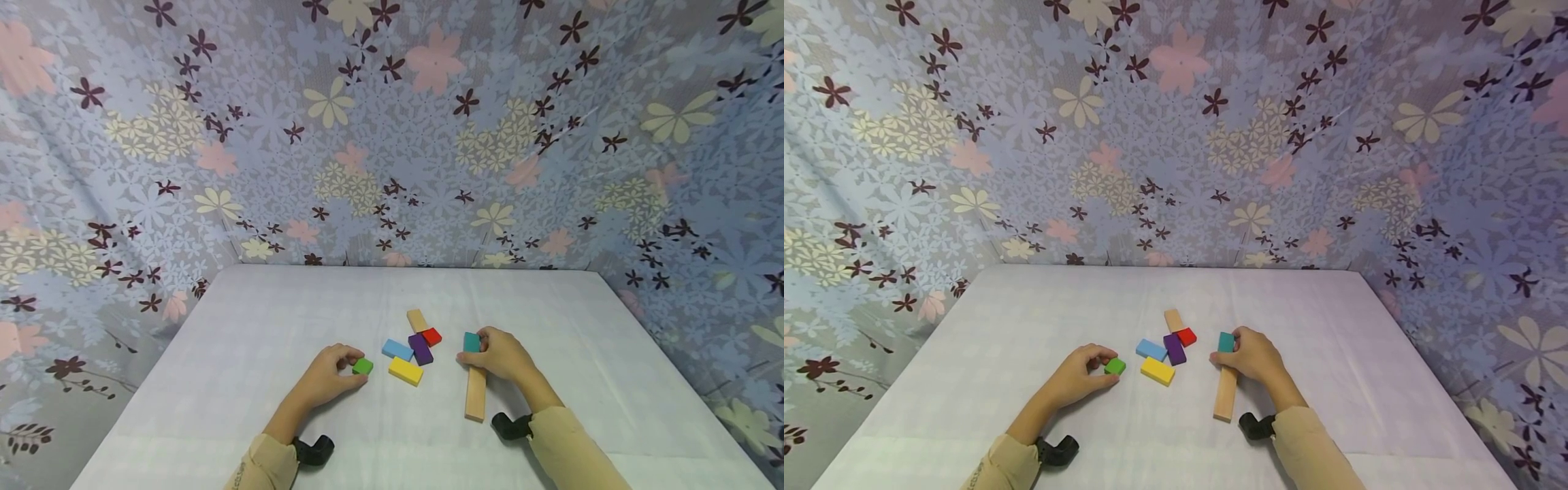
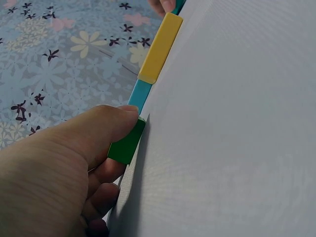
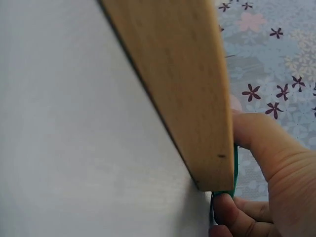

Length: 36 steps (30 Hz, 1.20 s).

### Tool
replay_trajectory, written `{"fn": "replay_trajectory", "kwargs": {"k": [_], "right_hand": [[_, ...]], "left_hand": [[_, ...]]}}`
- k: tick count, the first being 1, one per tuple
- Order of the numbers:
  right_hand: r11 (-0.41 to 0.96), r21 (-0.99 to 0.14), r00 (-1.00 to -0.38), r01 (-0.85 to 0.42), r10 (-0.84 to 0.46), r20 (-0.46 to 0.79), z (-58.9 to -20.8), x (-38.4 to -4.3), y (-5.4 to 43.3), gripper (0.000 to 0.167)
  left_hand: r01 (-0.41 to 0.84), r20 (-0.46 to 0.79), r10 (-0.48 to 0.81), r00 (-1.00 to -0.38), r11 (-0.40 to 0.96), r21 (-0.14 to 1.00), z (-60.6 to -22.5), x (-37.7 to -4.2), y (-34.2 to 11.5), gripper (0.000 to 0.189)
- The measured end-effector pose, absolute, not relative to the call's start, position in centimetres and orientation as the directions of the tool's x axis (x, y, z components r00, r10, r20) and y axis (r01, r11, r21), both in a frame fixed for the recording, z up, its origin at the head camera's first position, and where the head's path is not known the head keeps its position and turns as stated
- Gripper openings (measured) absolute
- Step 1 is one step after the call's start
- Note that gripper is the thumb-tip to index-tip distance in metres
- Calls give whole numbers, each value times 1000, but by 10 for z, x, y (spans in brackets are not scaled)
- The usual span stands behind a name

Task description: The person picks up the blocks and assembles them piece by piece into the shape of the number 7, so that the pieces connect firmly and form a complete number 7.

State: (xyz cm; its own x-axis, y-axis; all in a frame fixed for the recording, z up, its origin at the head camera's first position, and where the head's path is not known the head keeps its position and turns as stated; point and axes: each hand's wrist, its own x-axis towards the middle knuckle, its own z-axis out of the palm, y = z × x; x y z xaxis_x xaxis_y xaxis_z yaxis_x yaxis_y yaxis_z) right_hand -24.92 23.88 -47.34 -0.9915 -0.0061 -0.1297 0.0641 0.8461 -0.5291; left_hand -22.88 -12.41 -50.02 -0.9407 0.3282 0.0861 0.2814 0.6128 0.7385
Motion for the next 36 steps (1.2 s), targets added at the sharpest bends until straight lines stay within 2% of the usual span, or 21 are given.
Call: {"fn": "replay_trajectory", "kwargs": {"k": [9, 23, 36], "right_hand": [[860, -503, -989, 87, 14, -146, -471, -245, 239, 66], [878, -470, -987, 92, 19, -158, -472, -240, 243, 79], [890, -453, -989, 58, -12, -150, -473, -238, 245, 72]], "left_hand": [[285, 93, 329, -940, 602, 746, -499, -230, -125, 37], [284, 90, 334, -938, 598, 750, -500, -230, -124, 37], [274, 79, 329, -941, 604, 748, -501, -230, -124, 37]]}}
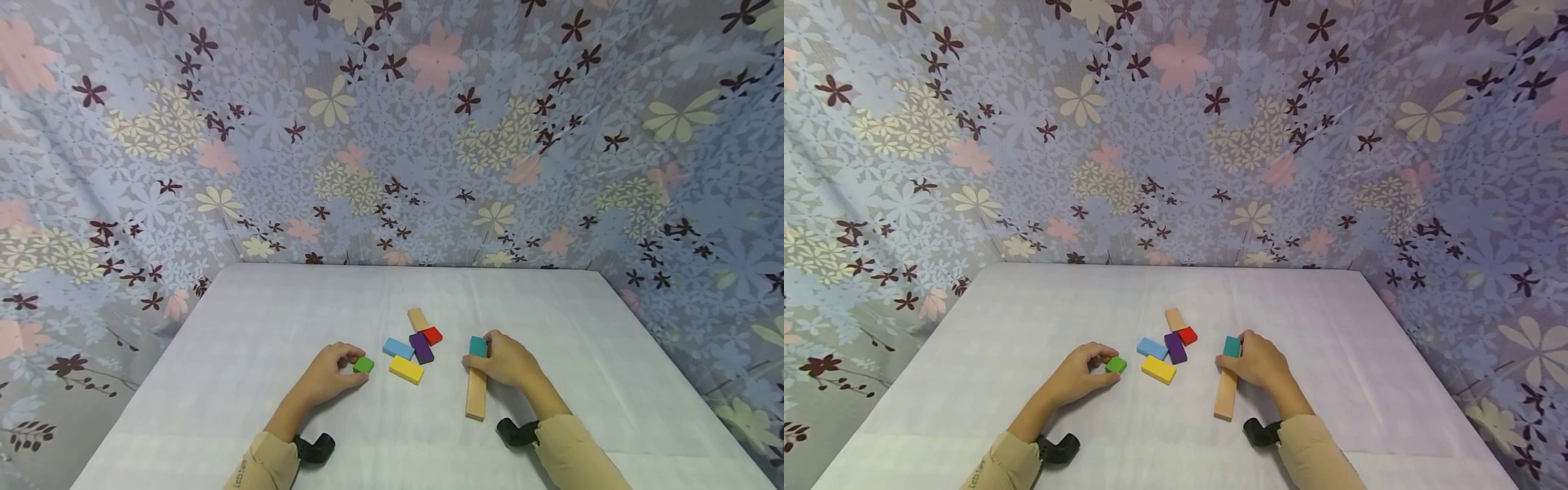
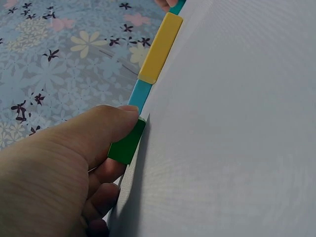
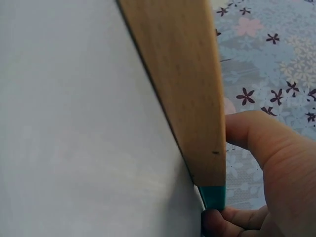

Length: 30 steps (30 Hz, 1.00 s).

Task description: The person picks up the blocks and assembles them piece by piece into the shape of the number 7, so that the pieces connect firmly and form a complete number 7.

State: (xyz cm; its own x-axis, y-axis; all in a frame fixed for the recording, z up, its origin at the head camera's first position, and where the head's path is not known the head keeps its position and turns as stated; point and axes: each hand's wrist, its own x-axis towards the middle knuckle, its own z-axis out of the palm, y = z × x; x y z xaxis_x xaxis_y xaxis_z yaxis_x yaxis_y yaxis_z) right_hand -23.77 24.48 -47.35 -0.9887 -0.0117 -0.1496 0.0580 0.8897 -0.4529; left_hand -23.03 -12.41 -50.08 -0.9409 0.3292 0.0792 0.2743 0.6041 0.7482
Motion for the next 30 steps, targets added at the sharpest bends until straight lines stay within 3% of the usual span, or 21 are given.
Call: {"fn": "replay_trajectory", "kwargs": {"k": [8, 22, 30], "right_hand": [[909, -412, -987, 61, -7, -161, -472, -233, 243, 77], [917, -393, -987, 66, 1, -163, -470, -227, 239, 70], [920, -386, -988, 68, 8, -155, -470, -229, 239, 88]], "left_hand": [[273, 77, 330, -941, 601, 752, -501, -230, -124, 38], [271, 79, 324, -943, 604, 749, -501, -230, -125, 37], [278, 86, 326, -941, 606, 746, -501, -230, -125, 37]]}}
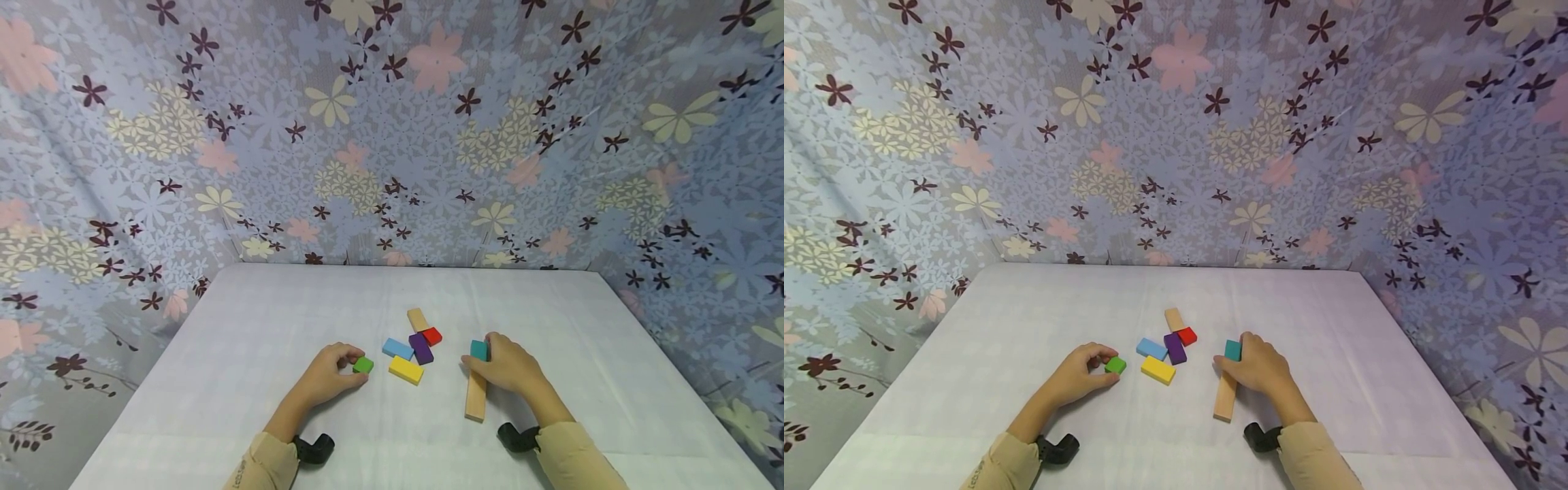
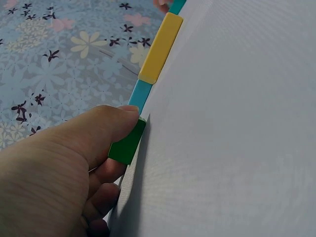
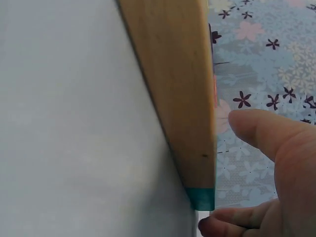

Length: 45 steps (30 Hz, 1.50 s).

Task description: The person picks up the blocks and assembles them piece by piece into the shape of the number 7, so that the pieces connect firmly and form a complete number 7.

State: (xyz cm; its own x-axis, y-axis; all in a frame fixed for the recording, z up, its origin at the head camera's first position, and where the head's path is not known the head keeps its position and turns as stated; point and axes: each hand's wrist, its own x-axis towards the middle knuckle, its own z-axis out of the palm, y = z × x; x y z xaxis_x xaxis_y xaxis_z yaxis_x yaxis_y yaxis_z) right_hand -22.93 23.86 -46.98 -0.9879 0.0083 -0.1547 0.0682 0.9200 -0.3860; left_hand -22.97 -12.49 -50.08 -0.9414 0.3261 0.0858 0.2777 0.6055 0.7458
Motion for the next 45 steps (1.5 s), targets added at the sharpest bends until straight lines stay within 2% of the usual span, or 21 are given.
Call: {"fn": "replay_trajectory", "kwargs": {"k": [4, 12, 25, 34, 45], "right_hand": [[919, -390, -994, 49, 6, -111, -466, -234, 237, 94], [914, -406, -999, -16, -27, -23, -452, -252, 230, 81], [890, -442, -989, -112, -145, -42, -446, -270, 200, 72], [903, -408, -982, -135, -177, -69, -452, -274, 183, 67], [915, -371, -976, -160, -203, -79, -456, -274, 174, 46]], "left_hand": [[282, 88, 330, -940, 603, 746, -500, -229, -125, 37], [279, 85, 329, -941, 606, 745, -500, -230, -125, 38], [273, 82, 322, -943, 612, 742, -499, -230, -125, 38], [278, 89, 318, -944, 621, 733, -501, -230, -125, 38], [282, 93, 321, -943, 615, 736, -501, -229, -124, 37]]}}
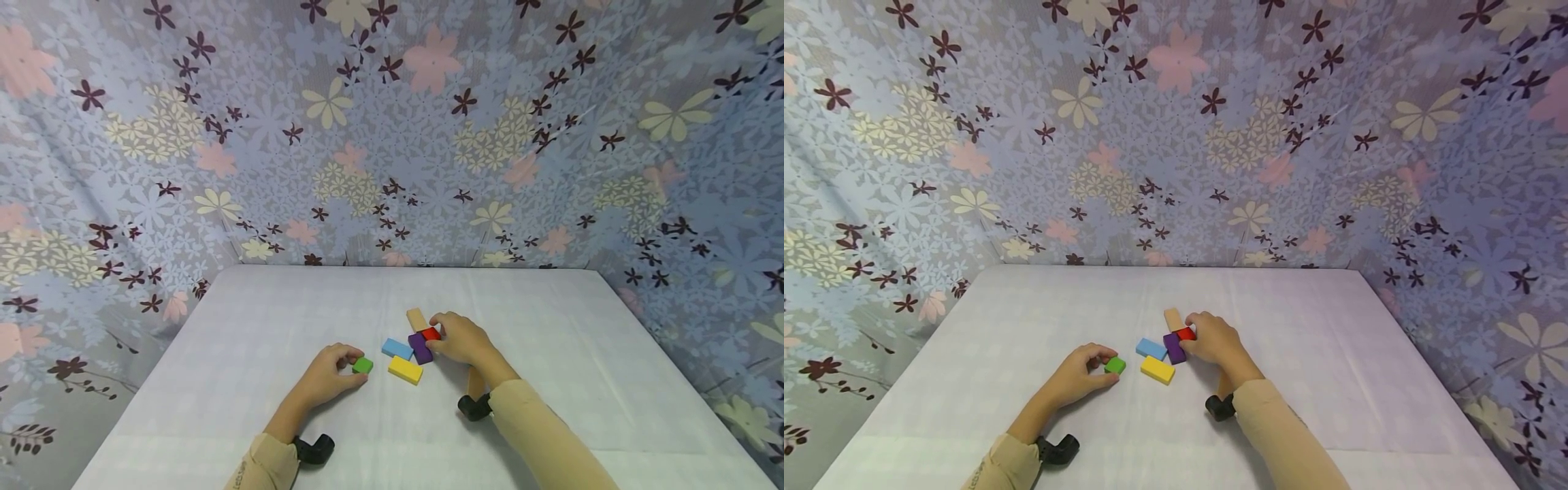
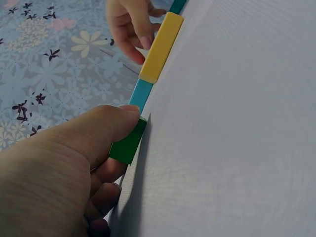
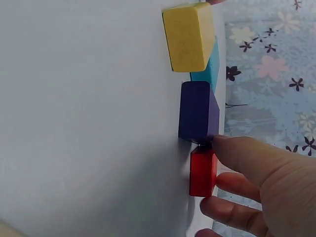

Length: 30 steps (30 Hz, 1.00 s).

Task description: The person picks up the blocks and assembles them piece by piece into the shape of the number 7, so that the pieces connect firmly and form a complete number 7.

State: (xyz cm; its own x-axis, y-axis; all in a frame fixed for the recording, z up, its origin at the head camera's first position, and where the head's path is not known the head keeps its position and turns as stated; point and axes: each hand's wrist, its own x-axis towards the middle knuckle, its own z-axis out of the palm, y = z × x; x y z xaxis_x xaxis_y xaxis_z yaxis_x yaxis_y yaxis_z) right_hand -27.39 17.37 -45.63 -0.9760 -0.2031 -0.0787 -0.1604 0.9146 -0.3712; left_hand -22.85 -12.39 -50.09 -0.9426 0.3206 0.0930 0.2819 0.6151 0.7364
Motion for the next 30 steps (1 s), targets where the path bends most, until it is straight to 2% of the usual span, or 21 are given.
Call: {"fn": "replay_trajectory", "kwargs": {"k": [30], "right_hand": [[941, -289, -951, -174, -237, -200, -443, -281, 177, 33]], "left_hand": [[280, 94, 318, -943, 611, 740, -502, -229, -124, 37]]}}
